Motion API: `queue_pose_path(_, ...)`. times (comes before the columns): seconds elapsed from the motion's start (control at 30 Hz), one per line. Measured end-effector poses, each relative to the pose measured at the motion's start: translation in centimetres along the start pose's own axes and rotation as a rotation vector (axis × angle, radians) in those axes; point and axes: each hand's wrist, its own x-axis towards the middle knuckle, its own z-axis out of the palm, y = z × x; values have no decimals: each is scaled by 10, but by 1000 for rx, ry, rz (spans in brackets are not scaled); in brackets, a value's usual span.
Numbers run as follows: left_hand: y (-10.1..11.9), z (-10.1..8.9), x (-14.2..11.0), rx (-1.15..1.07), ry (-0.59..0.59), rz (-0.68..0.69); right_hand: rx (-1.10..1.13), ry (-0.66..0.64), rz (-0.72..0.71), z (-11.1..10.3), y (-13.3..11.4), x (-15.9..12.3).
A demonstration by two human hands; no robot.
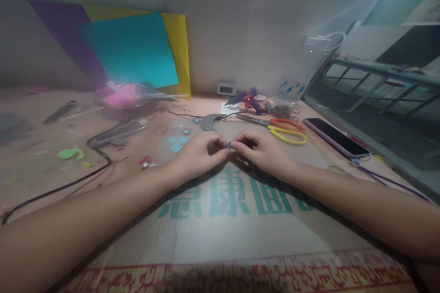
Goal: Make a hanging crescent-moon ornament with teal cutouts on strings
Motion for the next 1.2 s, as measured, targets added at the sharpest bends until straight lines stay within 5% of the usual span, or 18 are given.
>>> queue_pose_path(0.43,0,-3,1,-47,23,24,0,-16,-73,0,3,-1)
queue_pose_path(0.67,1,-3,1,-104,26,-41,-40,37,-246,0,6,-4)
queue_pose_path(0.9,2,-5,4,-242,67,-187,-89,209,-403,-2,9,-4)
queue_pose_path(1.03,3,-6,5,-288,87,-192,-121,78,-284,-2,9,-2)
queue_pose_path(1.2,2,-5,1,-252,67,-157,-77,61,-166,0,7,1)
